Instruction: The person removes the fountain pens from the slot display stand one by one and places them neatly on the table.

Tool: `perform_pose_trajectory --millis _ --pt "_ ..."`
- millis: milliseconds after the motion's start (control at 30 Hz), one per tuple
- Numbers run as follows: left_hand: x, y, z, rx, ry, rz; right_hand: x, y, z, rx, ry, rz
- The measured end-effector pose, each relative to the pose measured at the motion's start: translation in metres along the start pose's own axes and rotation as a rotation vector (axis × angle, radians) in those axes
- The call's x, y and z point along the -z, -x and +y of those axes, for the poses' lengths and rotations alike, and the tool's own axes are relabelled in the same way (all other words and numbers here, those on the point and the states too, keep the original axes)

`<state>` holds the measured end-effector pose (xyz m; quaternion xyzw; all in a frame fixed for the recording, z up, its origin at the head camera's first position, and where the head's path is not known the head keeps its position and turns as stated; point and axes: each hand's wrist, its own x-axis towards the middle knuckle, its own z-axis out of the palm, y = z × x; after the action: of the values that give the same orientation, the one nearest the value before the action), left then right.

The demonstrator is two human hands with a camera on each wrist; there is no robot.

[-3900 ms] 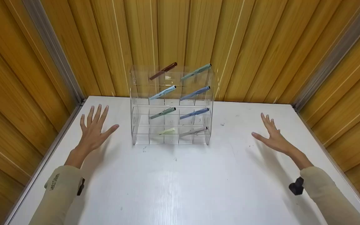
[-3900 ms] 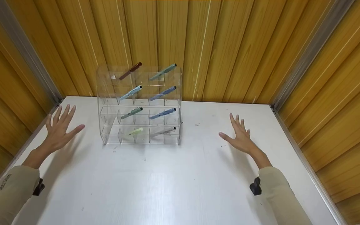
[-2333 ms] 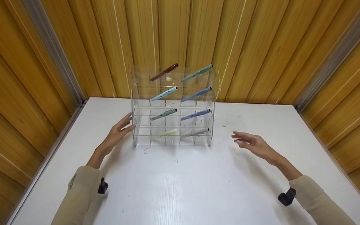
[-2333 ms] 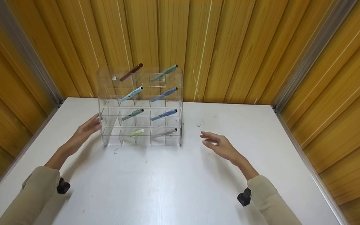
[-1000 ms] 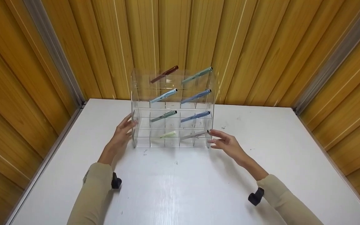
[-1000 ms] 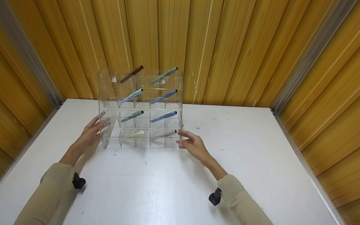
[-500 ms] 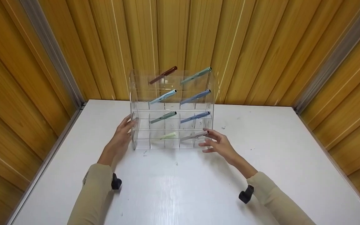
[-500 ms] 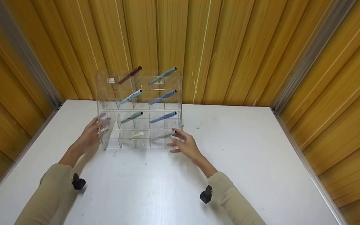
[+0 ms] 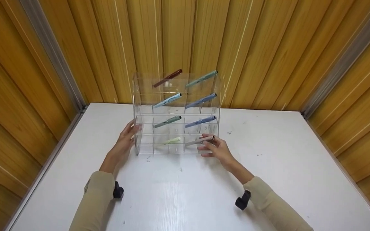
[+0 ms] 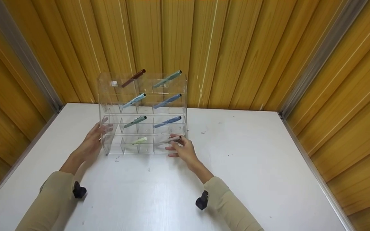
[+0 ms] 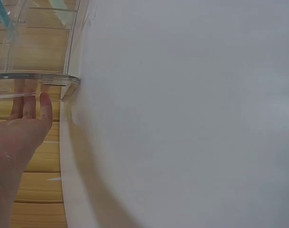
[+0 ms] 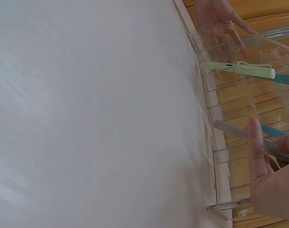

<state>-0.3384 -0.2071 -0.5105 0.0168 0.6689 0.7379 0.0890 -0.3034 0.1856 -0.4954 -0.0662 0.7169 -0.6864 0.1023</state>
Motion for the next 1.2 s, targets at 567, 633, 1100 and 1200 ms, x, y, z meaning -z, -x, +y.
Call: perform_pose_trajectory --millis 567,633,1100,1200 --pt "-0.003 0.0 -0.002 0.029 0.013 0.027 -0.009 0.004 -0.004 -0.02 -0.009 0.14" --pt "-0.003 0.0 -0.002 0.029 0.006 0.029 -0.008 0.007 -0.007 -0.017 -0.005 0.143" --pt "-0.005 0.001 -0.003 0.042 -0.043 0.031 0.013 0.025 -0.019 0.103 -0.028 0.136" --pt "-0.004 0.001 -0.001 0.029 -0.06 0.024 0.018 0.026 -0.022 0.127 -0.034 0.13"
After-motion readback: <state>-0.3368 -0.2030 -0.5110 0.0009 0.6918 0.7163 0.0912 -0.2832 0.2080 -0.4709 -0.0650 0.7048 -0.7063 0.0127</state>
